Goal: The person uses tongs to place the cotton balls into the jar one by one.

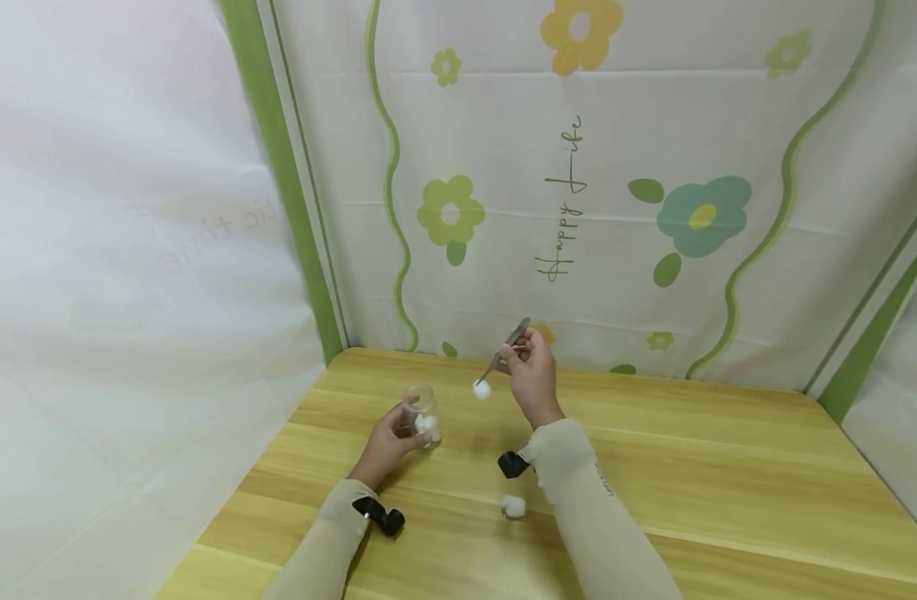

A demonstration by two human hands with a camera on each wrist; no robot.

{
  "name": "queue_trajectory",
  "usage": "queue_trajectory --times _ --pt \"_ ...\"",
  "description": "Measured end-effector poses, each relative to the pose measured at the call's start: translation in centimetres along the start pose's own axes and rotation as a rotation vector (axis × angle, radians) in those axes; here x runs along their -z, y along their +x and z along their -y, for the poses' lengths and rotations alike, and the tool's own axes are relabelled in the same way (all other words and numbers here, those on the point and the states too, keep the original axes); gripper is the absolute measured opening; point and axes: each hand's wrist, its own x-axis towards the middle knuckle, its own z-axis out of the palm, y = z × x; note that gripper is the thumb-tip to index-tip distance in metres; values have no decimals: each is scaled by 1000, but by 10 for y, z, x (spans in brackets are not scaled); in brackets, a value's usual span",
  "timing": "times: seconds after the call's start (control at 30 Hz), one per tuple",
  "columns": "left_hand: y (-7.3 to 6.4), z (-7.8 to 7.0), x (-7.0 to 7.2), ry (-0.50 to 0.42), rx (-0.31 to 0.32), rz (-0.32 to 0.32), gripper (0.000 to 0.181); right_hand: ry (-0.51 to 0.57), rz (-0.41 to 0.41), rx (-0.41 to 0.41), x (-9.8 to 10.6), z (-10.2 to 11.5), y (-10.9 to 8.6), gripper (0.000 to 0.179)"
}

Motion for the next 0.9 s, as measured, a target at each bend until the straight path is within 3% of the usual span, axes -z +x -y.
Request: queue_trajectory --times 0.23,0.47,0.9 --pt "-1 -3 1 15 4 -1 77 33 -1 0 -11 4 3 22" --pt "-7 -18 -3 51 20 -27 69 36 16 10 -16 3 6 22" --pt "-5 -7 -2 33 10 -27 73 45 27 -9 -32 3 9 23"
